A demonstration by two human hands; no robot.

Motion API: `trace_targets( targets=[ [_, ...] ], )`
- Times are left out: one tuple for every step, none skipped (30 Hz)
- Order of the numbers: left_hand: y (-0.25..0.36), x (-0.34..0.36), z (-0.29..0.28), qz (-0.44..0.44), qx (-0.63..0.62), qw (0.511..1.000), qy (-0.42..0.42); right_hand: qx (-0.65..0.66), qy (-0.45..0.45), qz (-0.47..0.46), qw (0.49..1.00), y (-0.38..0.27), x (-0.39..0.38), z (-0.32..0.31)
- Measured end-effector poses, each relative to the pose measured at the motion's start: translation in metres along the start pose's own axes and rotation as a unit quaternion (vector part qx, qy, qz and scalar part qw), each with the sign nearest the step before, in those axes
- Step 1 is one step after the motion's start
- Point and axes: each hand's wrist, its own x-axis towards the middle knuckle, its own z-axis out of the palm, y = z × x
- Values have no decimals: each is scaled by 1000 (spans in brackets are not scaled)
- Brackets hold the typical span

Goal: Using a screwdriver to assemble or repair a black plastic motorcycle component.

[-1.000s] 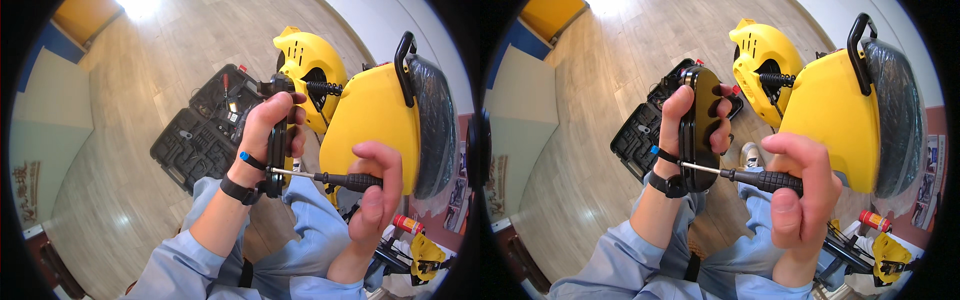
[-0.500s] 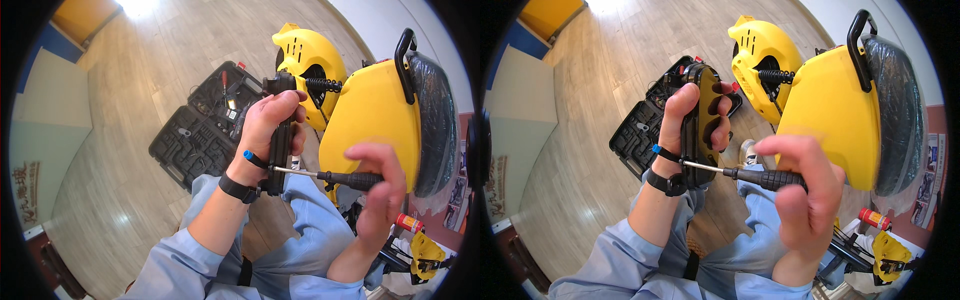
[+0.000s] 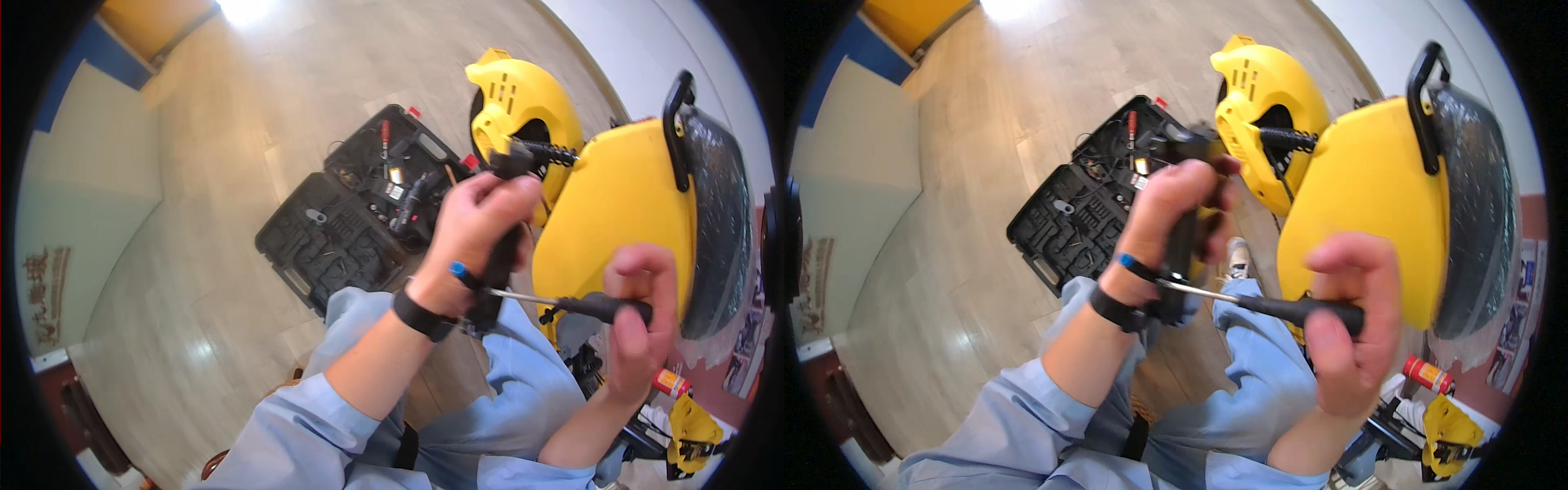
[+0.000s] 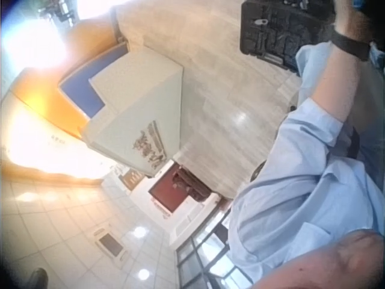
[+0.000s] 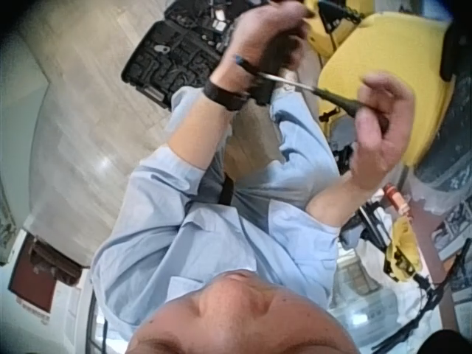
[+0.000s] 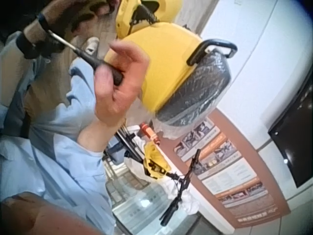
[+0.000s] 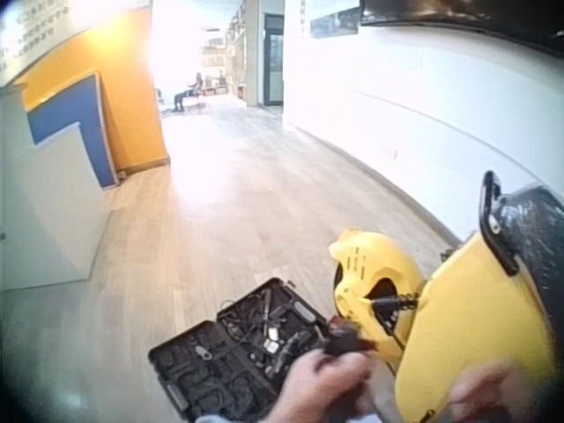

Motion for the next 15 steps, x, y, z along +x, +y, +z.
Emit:
trace_targets(
  targets=[
    [0, 1, 2, -16, 50, 999, 2, 50, 17, -92, 994, 9, 1, -3],
    [-4, 2, 4, -25, 18, 1000, -1, 42, 1, -84, 996, 11, 3, -7],
    [-7, 2, 6, -33, -15, 999, -3, 34, -17, -77, 996, 12, 5, -14],
    [-8, 1, 13, -9, -25, 1000, -12, 36, -28, -16, 999, 10, 0, -29],
    [-7, -1, 11, 13, -32, 999, -13, 47, -42, -17, 998, 14, -2, -23],
    [-6, -1, 7, 22, -28, 999, 1, 47, -12, -8, 999, 18, -3, -16],
    [-6, 1, 8, 27, -34, 999, 2, 33, 26, 1, 999, 17, -3, -14],
    [-4, 0, 8, 20, -29, 999, -7, 20, 22, -22, 999, 16, -1, -13],
    [-2, 0, 8, 4, -43, 999, -9, 18, 17, -23, 999, 16, 3, -13],
    [-1, 0, 7, 16, -41, 999, -7, 8, -8, -67, 998, 17, 7, -12],
    [0, 0, 6, 28, -38, 999, -5, -2, -34, -110, 993, 17, 10, -10],
    [1, -1, 6, 30, -40, 999, -3, 1, -31, -135, 990, 16, 12, -4],
    [3, -1, 5, 30, -46, 998, -1, 1, -34, -135, 990, 16, 11, -2],
    [4, -2, 4, 29, -52, 998, 1, 28, 7, -62, 998, 15, 8, -2],
    [3, 0, 3, 31, -53, 998, 2, 54, 50, 12, 997, 15, 5, -3]
  ],
)
